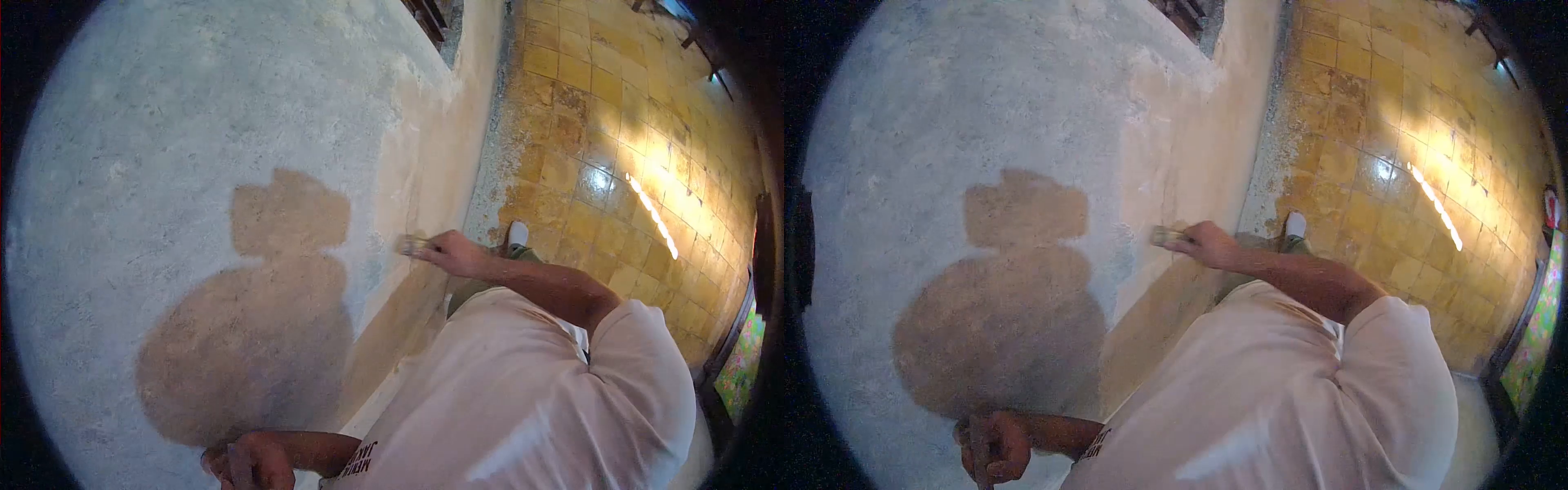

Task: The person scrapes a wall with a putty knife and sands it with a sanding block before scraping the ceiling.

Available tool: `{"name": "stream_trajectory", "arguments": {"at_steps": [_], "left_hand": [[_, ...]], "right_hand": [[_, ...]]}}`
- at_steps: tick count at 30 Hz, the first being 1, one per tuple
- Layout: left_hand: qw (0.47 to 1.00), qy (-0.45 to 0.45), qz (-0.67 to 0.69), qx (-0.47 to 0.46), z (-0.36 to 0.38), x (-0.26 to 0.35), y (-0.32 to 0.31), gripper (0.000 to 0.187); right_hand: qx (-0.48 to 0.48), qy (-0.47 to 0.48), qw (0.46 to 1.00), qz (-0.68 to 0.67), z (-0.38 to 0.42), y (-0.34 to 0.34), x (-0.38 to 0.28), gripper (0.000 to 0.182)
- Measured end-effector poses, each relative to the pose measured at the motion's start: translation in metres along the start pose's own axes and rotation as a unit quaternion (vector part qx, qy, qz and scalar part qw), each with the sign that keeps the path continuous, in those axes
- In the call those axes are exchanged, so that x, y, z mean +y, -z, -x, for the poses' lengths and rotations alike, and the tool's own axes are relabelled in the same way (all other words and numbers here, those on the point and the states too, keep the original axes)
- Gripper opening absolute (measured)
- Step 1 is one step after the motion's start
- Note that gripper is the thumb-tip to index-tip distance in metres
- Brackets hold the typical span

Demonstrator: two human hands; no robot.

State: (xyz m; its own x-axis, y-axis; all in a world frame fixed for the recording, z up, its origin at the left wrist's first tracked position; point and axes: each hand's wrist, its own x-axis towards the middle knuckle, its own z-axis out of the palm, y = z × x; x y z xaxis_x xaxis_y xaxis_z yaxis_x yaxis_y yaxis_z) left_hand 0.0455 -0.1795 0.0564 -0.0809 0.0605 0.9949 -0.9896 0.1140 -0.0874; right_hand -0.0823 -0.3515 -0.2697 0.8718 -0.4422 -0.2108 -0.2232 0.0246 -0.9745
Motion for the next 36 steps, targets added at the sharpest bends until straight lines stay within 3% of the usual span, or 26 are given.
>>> {"name": "stream_trajectory", "arguments": {"at_steps": [1, 3, 4, 6, 13, 14, 15, 16, 18, 19, 20, 21, 22, 23, 24, 25, 28, 30, 31, 34, 36], "left_hand": [[1.0, 0.003, 0.003, 0.0, 0.003, -0.002, -0.005, 0.029], [0.967, 0.027, 0.183, 0.177, 0.008, -0.006, -0.011, 0.03], [0.966, 0.024, 0.183, 0.181, 0.008, -0.005, -0.01, 0.03], [0.999, -0.029, -0.028, -0.032, -0.001, 0.001, -0.002, 0.03], [1.0, -0.017, 0.016, -0.013, -0.007, -0.013, 0.018, 0.032], [0.954, -0.233, -0.176, -0.068, -0.019, -0.023, 0.038, 0.024], [0.824, -0.428, -0.353, -0.117, -0.024, -0.027, 0.043, 0.021], [0.825, -0.428, -0.351, -0.116, -0.025, -0.029, 0.047, 0.021], [0.875, -0.368, -0.257, -0.18, -0.022, -0.024, 0.043, 0.046], [0.875, -0.368, -0.257, -0.183, -0.022, -0.016, 0.044, 0.046], [0.793, -0.36, -0.454, -0.187, -0.02, -0.007, 0.045, 0.052], [0.676, -0.336, -0.63, -0.18, -0.019, 0.0, 0.042, 0.058], [0.676, -0.336, -0.631, -0.178, -0.014, -0.002, 0.037, 0.058], [0.898, -0.214, -0.367, -0.118, -0.006, -0.008, 0.023, 0.025], [0.996, -0.062, -0.053, -0.043, -0.001, -0.011, 0.016, 0.034], [0.996, -0.064, -0.055, -0.043, 0.0, -0.014, 0.018, 0.034], [0.986, -0.119, -0.113, 0.025, 0.001, -0.018, 0.019, 0.035], [0.993, -0.047, -0.105, -0.041, 0.0, -0.012, 0.017, 0.035], [0.992, -0.049, -0.107, -0.037, 0.001, -0.013, 0.015, 0.035], [0.997, -0.075, -0.031, -0.016, -0.002, -0.014, 0.013, 0.034], [0.996, -0.02, -0.085, -0.031, -0.001, -0.003, 0.006, 0.035]], "right_hand": [[-0.008, -0.001, 1.0, 0.004, -0.003, 0.002, -0.018, 0.054], [-0.011, -0.006, 1.0, -0.001, -0.004, -0.006, -0.012, 0.054], [-0.019, -0.007, 1.0, -0.003, -0.007, -0.007, -0.009, 0.054], [-0.026, -0.032, 0.999, -0.005, -0.003, -0.006, -0.004, 0.055], [-0.013, -0.079, 0.997, -0.012, 0.014, 0.009, -0.001, 0.057], [-0.011, -0.081, 0.997, -0.012, 0.008, 0.003, -0.003, 0.057], [0.005, -0.058, 0.998, -0.027, -0.004, -0.007, -0.004, 0.056], [0.022, -0.034, 0.998, -0.044, -0.01, -0.012, -0.006, 0.056], [0.008, -0.041, 0.998, -0.042, -0.005, -0.002, -0.016, 0.055], [-0.008, -0.053, 0.998, -0.045, 0.001, -0.001, -0.018, 0.055], [-0.008, -0.055, 0.997, -0.047, 0.002, -0.001, -0.014, 0.055], [-0.014, -0.06, 0.997, -0.054, 0.005, 0.003, -0.008, 0.056], [-0.021, -0.064, 0.996, -0.062, 0.008, 0.006, -0.002, 0.056], [-0.021, -0.063, 0.996, -0.062, 0.01, 0.004, 0.013, 0.056], [0.01, -0.055, 0.997, -0.053, 0.012, -0.001, 0.029, 0.057], [0.04, -0.046, 0.997, -0.044, 0.012, -0.006, 0.043, 0.058], [0.054, 0.007, 0.998, 0.013, -0.011, -0.012, 0.0, 0.058], [0.02, -0.018, 1.0, -0.005, -0.003, -0.001, -0.019, 0.059], [-0.018, -0.039, 0.999, -0.019, -0.004, 0.004, -0.024, 0.059], [-0.006, -0.069, 0.998, -0.013, 0.0, 0.007, -0.015, 0.059], [-0.002, -0.077, 0.997, 0.004, 0.01, 0.014, 0.003, 0.058]]}}
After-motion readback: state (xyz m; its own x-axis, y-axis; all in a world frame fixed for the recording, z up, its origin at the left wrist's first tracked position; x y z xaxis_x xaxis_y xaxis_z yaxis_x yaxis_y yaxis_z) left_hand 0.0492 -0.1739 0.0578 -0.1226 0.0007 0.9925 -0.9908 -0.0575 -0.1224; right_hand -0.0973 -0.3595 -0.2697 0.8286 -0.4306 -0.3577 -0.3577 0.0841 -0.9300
